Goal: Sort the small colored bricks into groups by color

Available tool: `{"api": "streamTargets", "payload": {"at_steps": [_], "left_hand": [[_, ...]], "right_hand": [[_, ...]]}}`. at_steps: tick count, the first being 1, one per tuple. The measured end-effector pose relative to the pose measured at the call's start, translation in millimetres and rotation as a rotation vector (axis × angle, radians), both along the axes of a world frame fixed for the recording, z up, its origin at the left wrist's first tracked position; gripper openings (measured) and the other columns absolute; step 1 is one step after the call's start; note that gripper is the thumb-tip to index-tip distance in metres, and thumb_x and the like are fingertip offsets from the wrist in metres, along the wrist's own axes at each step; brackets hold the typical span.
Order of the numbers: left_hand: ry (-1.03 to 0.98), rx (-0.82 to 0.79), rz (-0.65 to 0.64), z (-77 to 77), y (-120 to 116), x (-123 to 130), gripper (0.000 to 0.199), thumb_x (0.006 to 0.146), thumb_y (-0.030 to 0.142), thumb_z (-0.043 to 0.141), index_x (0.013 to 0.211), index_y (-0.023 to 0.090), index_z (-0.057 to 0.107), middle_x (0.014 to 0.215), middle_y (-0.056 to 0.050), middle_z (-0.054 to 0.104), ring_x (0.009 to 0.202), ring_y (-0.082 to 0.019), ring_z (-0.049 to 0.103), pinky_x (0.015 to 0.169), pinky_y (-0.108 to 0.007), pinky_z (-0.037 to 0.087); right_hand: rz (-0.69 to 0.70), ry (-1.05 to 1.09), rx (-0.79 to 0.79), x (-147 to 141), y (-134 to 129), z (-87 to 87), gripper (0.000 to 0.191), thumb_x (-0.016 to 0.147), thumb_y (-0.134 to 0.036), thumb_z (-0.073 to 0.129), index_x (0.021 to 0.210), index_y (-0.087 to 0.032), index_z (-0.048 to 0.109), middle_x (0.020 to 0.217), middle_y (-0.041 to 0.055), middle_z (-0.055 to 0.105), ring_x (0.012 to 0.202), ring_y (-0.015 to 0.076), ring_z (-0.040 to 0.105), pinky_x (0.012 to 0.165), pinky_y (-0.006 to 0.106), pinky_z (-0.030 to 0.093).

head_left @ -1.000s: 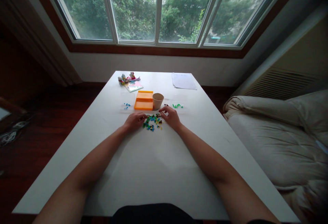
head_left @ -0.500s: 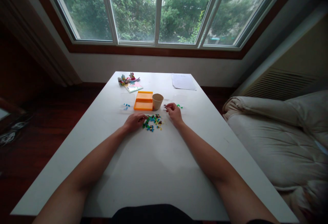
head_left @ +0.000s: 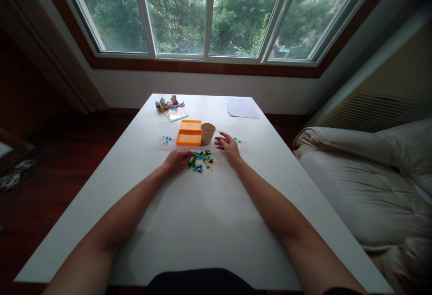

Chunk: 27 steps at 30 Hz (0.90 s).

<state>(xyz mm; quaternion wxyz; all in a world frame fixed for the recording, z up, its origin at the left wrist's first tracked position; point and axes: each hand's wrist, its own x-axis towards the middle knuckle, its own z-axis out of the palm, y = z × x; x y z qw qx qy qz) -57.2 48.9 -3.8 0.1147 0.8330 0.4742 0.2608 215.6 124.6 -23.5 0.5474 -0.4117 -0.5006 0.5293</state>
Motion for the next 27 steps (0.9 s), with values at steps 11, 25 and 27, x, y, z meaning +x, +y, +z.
{"api": "streamTargets", "payload": {"at_steps": [11, 25, 27], "left_hand": [[-0.008, -0.011, 0.013, -0.1, -0.3, -0.5, 0.023, 0.091, 0.025, 0.055, 0.101, 0.024, 0.076, 0.096, -0.003, 0.075, 0.084, -0.016, 0.065, 0.079, -0.025, 0.049], [0.008, -0.015, 0.02, 1.3, -0.2, -1.5, 0.024, 0.09, 0.024, 0.055, 0.101, 0.024, 0.076, 0.093, -0.003, 0.074, 0.079, -0.015, 0.064, 0.074, -0.024, 0.047], [0.01, -0.012, 0.017, 0.4, -0.1, -1.7, 0.024, 0.091, 0.024, 0.055, 0.102, 0.025, 0.076, 0.092, -0.003, 0.074, 0.078, -0.015, 0.064, 0.073, -0.024, 0.046]], "right_hand": [[-0.038, -0.344, 0.166, 10.4, 0.9, 0.9, 0.023, 0.081, -0.034, 0.056, 0.093, -0.02, 0.069, 0.076, 0.0018, 0.066, 0.066, 0.0147, 0.059, 0.062, 0.027, 0.047], [0.652, -0.93, 0.484, 8.6, -26.6, 42.6, 0.009, 0.074, -0.023, 0.067, 0.082, -0.02, 0.07, 0.072, -0.0018, 0.06, 0.064, 0.012, 0.048, 0.061, 0.023, 0.034], [0.655, -0.956, 0.509, 7.6, -27.9, 43.5, 0.008, 0.075, -0.023, 0.067, 0.083, -0.02, 0.068, 0.073, -0.0019, 0.059, 0.064, 0.0119, 0.048, 0.062, 0.023, 0.034]]}}
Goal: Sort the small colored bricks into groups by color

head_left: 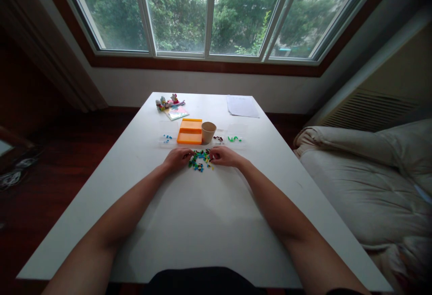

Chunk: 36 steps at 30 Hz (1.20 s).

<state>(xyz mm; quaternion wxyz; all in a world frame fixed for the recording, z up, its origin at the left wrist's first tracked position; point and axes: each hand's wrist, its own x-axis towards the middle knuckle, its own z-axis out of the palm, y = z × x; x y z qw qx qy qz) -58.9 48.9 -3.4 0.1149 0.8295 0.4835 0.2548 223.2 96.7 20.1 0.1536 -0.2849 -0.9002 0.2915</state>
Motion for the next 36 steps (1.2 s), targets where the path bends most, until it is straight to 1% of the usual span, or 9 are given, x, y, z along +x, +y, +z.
{"api": "streamTargets", "payload": {"at_steps": [9, 12, 15, 18, 23, 26, 29, 32, 36], "left_hand": [[-0.008, -0.005, -0.007, -0.5, -0.1, -1.2, 0.024, 0.091, 0.024, 0.055, 0.103, 0.025, 0.076, 0.095, -0.003, 0.074, 0.08, -0.015, 0.064, 0.075, -0.024, 0.046], [-0.007, -0.004, 0.0, -0.6, 0.2, -1.1, 0.024, 0.091, 0.024, 0.055, 0.102, 0.025, 0.076, 0.093, -0.003, 0.074, 0.079, -0.015, 0.063, 0.075, -0.024, 0.046], [-0.003, -0.012, 0.001, -0.5, 0.2, -1.2, 0.024, 0.09, 0.024, 0.056, 0.102, 0.025, 0.076, 0.094, -0.004, 0.074, 0.08, -0.016, 0.064, 0.075, -0.024, 0.047], [-0.003, -0.017, -0.003, -0.6, 0.3, -1.4, 0.024, 0.09, 0.024, 0.055, 0.103, 0.024, 0.076, 0.094, -0.004, 0.074, 0.081, -0.016, 0.064, 0.076, -0.025, 0.047], [-0.001, -0.013, 0.003, -1.1, 0.4, -1.5, 0.025, 0.09, 0.025, 0.054, 0.102, 0.025, 0.076, 0.092, -0.003, 0.074, 0.078, -0.015, 0.063, 0.073, -0.024, 0.046], [-0.007, -0.006, -0.002, -1.1, 0.2, -1.4, 0.024, 0.091, 0.026, 0.055, 0.102, 0.025, 0.076, 0.091, -0.003, 0.074, 0.077, -0.015, 0.062, 0.072, -0.024, 0.045], [-0.02, -0.003, 0.0, -0.6, -0.4, -1.4, 0.024, 0.09, 0.026, 0.055, 0.101, 0.024, 0.076, 0.092, -0.003, 0.074, 0.078, -0.015, 0.062, 0.073, -0.024, 0.046], [-0.023, -0.006, 0.003, 0.5, -1.2, -1.9, 0.023, 0.09, 0.026, 0.055, 0.101, 0.024, 0.076, 0.092, -0.003, 0.074, 0.078, -0.015, 0.063, 0.073, -0.024, 0.046], [-0.018, -0.005, 0.003, 1.5, -1.3, -2.6, 0.023, 0.09, 0.026, 0.056, 0.1, 0.024, 0.076, 0.091, -0.003, 0.074, 0.076, -0.015, 0.062, 0.072, -0.024, 0.046]], "right_hand": [[0.022, -0.017, -0.014, 2.7, 2.1, -2.5, 0.009, 0.074, -0.015, 0.061, 0.081, -0.019, 0.064, 0.074, -0.0015, 0.057, 0.066, 0.0125, 0.047, 0.06, 0.023, 0.033], [0.01, -0.029, 0.039, 0.6, -0.4, -2.2, 0.011, 0.075, -0.016, 0.063, 0.085, -0.02, 0.064, 0.074, -0.0021, 0.057, 0.066, 0.0124, 0.046, 0.061, 0.023, 0.033], [-0.021, -0.033, 0.042, -1.2, -1.2, -3.5, 0.012, 0.076, -0.019, 0.065, 0.088, -0.02, 0.063, 0.072, -0.0028, 0.056, 0.064, 0.0121, 0.045, 0.059, 0.023, 0.031], [-0.043, -0.026, 0.05, -1.5, -0.1, -4.7, 0.011, 0.077, -0.021, 0.067, 0.086, -0.02, 0.063, 0.071, -0.0026, 0.056, 0.064, 0.0125, 0.045, 0.06, 0.023, 0.03], [-0.004, -0.006, 0.075, -1.8, 1.9, -4.9, 0.008, 0.079, -0.025, 0.069, 0.085, -0.02, 0.065, 0.077, 0.0002, 0.06, 0.068, 0.0136, 0.047, 0.064, 0.024, 0.033], [-0.02, 0.016, 0.053, -2.7, 1.8, -7.6, 0.008, 0.078, -0.026, 0.069, 0.082, -0.021, 0.066, 0.074, -0.0003, 0.06, 0.067, 0.0137, 0.048, 0.064, 0.024, 0.034], [-0.1, 0.081, -0.012, -2.3, 2.8, -14.4, 0.008, 0.078, -0.028, 0.067, 0.081, -0.021, 0.066, 0.067, -0.0027, 0.057, 0.062, 0.0125, 0.046, 0.061, 0.023, 0.034], [-0.29, 0.226, -0.057, -0.4, 7.5, -23.5, 0.011, 0.078, -0.03, 0.062, 0.084, -0.021, 0.066, 0.063, -0.0039, 0.055, 0.058, 0.012, 0.045, 0.057, 0.024, 0.035], [-0.549, 0.482, -0.102, 2.6, 18.2, -33.6, 0.017, 0.076, -0.032, 0.06, 0.089, -0.022, 0.065, 0.065, -0.0028, 0.059, 0.059, 0.0138, 0.053, 0.058, 0.026, 0.043]]}}
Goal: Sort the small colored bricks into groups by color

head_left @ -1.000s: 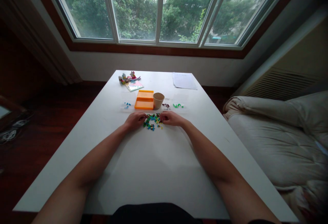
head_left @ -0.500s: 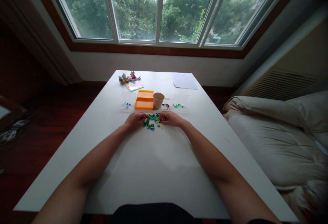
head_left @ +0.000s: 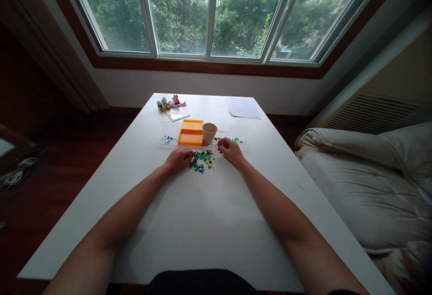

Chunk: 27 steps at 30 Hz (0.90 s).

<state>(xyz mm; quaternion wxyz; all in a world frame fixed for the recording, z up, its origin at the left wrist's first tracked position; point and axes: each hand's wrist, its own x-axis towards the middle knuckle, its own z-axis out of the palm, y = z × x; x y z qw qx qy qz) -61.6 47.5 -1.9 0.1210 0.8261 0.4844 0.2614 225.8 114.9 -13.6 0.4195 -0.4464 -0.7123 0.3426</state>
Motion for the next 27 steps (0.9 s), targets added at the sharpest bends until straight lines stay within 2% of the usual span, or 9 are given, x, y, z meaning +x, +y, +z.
{"api": "streamTargets", "payload": {"at_steps": [4, 7, 13, 20, 27], "left_hand": [[0.006, 0.006, -0.004, -0.1, 0.3, 0.3, 0.024, 0.09, 0.025, 0.055, 0.102, 0.025, 0.076, 0.092, -0.002, 0.073, 0.075, -0.014, 0.061, 0.07, -0.024, 0.045], [0.008, 0.01, -0.002, 0.3, 0.0, 1.2, 0.024, 0.09, 0.024, 0.055, 0.103, 0.025, 0.076, 0.09, -0.002, 0.073, 0.074, -0.014, 0.061, 0.069, -0.024, 0.044], [0.03, 0.012, 0.012, 1.3, -0.2, 3.0, 0.025, 0.089, 0.024, 0.055, 0.105, 0.025, 0.075, 0.086, -0.002, 0.071, 0.071, -0.015, 0.059, 0.067, -0.024, 0.042], [0.061, 0.012, 0.021, 1.4, -0.7, 5.5, 0.026, 0.09, 0.026, 0.054, 0.105, 0.025, 0.075, 0.083, -0.001, 0.07, 0.069, -0.014, 0.057, 0.064, -0.023, 0.04], [0.046, -0.007, 0.008, -1.3, 0.4, 3.9, 0.026, 0.089, 0.025, 0.055, 0.106, 0.025, 0.075, 0.086, -0.001, 0.073, 0.07, -0.013, 0.059, 0.065, -0.023, 0.042]], "right_hand": [[-0.105, 0.213, -0.044, 2.0, 7.6, -6.0, 0.023, 0.077, -0.036, 0.063, 0.093, -0.021, 0.064, 0.073, 0.0003, 0.065, 0.064, 0.0159, 0.06, 0.06, 0.029, 0.049], [-0.131, 0.273, -0.075, 2.8, 10.0, -8.8, 0.027, 0.075, -0.04, 0.065, 0.094, -0.02, 0.064, 0.077, 0.0023, 0.068, 0.066, 0.0166, 0.062, 0.061, 0.03, 0.051], [-0.143, 0.335, -0.124, 3.9, 12.4, -12.3, 0.031, 0.075, -0.041, 0.067, 0.095, -0.018, 0.066, 0.082, 0.0048, 0.07, 0.065, 0.0159, 0.064, 0.058, 0.029, 0.051], [-0.145, 0.405, -0.117, 5.4, 15.6, -17.7, 0.026, 0.076, -0.036, 0.068, 0.095, -0.018, 0.065, 0.074, 0.0015, 0.069, 0.059, 0.013, 0.062, 0.054, 0.024, 0.048], [-0.112, 0.497, -0.199, 4.9, 15.4, -15.4, 0.039, 0.075, -0.038, 0.07, 0.11, -0.021, 0.062, 0.093, 0.0041, 0.073, 0.067, 0.0136, 0.067, 0.063, 0.027, 0.055]]}}
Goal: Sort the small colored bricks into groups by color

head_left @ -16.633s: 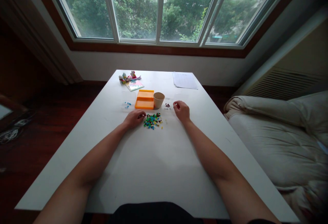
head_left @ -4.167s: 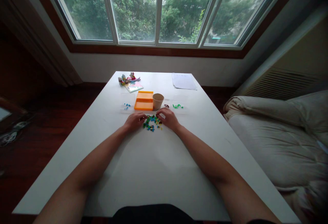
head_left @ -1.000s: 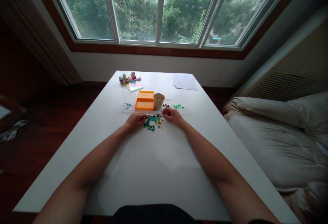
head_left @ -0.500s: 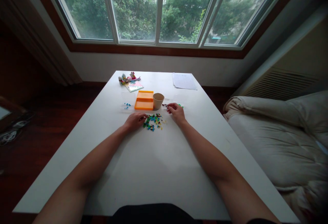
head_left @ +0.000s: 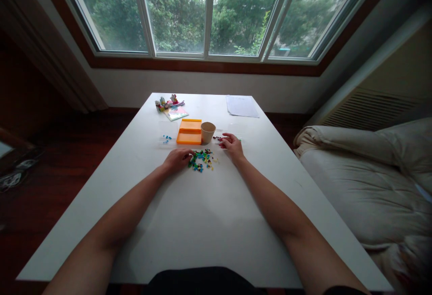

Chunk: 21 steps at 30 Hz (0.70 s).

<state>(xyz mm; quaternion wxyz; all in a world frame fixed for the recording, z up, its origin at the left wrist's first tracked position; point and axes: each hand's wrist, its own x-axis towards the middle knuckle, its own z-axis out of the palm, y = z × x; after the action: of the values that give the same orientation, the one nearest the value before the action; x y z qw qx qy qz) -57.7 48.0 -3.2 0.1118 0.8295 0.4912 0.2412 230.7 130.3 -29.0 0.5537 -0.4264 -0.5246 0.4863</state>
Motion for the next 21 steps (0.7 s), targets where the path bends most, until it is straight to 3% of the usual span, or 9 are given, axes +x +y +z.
{"api": "streamTargets", "payload": {"at_steps": [8, 13, 18, 21], "left_hand": [[-0.014, -0.013, -0.078, -1.3, 1.5, 0.8, 0.027, 0.088, 0.022, 0.056, 0.105, 0.027, 0.076, 0.097, -0.002, 0.075, 0.076, -0.015, 0.063, 0.072, -0.024, 0.045], [0.008, -0.003, -0.037, -1.4, 1.3, 1.1, 0.027, 0.087, 0.024, 0.057, 0.106, 0.027, 0.076, 0.091, -0.002, 0.074, 0.071, -0.015, 0.061, 0.069, -0.025, 0.044], [0.011, 0.01, -0.002, -2.7, 2.0, 0.7, 0.025, 0.086, 0.024, 0.057, 0.103, 0.025, 0.075, 0.087, -0.002, 0.073, 0.069, -0.015, 0.06, 0.066, -0.024, 0.041], [0.02, 0.022, 0.023, -2.4, 2.4, -0.2, 0.021, 0.086, 0.025, 0.057, 0.096, 0.024, 0.075, 0.083, -0.003, 0.072, 0.068, -0.015, 0.058, 0.064, -0.025, 0.039]], "right_hand": [[0.001, -0.197, 0.077, -3.0, -4.9, 0.6, 0.024, 0.081, -0.035, 0.06, 0.098, -0.019, 0.067, 0.076, 0.0016, 0.069, 0.064, 0.014, 0.063, 0.06, 0.026, 0.05], [0.032, -0.57, 0.347, -15.6, -23.3, 10.6, 0.018, 0.086, -0.025, 0.057, 0.095, -0.02, 0.071, 0.068, -0.0011, 0.061, 0.062, 0.0132, 0.053, 0.06, 0.025, 0.042], [0.243, -0.793, 0.643, -35.7, -42.7, 18.2, 0.012, 0.087, -0.019, 0.061, 0.092, -0.02, 0.072, 0.08, 0.0025, 0.064, 0.073, 0.0151, 0.054, 0.07, 0.027, 0.041], [0.309, -0.868, 0.724, -39.5, -46.1, 18.0, 0.011, 0.086, -0.018, 0.063, 0.093, -0.021, 0.071, 0.083, 0.0039, 0.063, 0.08, 0.017, 0.055, 0.074, 0.027, 0.041]]}}
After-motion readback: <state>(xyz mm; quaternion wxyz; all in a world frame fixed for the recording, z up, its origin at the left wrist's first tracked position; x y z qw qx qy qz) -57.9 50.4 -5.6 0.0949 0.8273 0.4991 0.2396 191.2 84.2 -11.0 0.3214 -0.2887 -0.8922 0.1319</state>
